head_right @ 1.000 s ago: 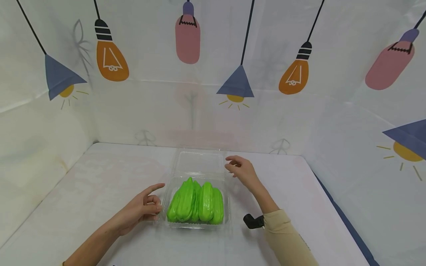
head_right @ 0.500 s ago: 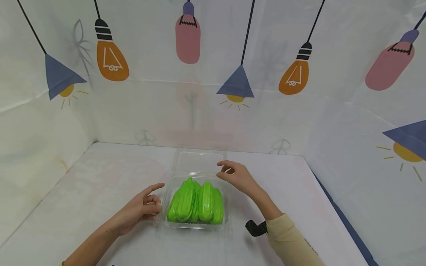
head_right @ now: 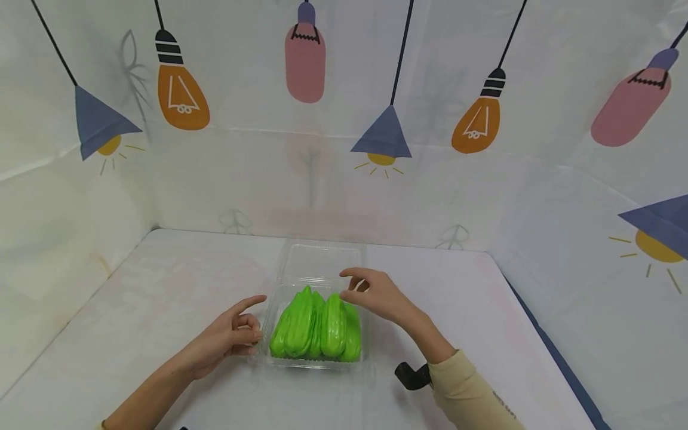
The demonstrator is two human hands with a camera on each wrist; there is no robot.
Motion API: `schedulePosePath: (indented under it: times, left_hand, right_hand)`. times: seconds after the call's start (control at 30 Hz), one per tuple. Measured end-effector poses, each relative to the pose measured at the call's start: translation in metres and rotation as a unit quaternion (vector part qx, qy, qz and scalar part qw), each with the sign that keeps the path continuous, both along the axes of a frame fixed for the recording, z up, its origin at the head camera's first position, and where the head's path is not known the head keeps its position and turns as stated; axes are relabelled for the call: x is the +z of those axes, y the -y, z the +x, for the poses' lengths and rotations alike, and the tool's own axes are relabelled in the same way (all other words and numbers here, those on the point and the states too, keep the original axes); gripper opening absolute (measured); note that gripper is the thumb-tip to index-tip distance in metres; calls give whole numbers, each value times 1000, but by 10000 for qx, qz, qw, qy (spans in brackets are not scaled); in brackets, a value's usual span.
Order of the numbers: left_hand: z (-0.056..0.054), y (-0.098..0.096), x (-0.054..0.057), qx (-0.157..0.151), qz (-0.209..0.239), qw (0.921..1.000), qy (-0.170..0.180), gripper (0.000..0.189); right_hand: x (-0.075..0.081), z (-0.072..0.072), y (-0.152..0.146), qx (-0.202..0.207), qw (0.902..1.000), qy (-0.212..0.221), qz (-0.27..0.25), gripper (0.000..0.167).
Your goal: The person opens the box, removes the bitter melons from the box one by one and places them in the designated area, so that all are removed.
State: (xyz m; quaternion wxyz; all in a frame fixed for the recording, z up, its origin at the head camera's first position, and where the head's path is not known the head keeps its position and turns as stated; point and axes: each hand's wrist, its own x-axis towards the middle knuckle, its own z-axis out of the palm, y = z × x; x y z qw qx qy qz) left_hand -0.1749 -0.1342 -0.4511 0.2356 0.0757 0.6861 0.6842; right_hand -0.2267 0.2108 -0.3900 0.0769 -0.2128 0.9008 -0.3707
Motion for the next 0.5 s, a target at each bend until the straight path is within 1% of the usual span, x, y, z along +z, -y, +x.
schedulePosePath:
  times: [0.3, 0.5]
  left_hand:
    - [0, -1, 1, 26, -45, 10000, 16, 81]
    - [1, -1, 3, 17, -72, 10000, 9, 81]
  right_hand:
    - [0, 8, 6, 410, 9985, 62, 347, 55]
    - [0, 11, 9, 582, 9973, 230, 382, 62]
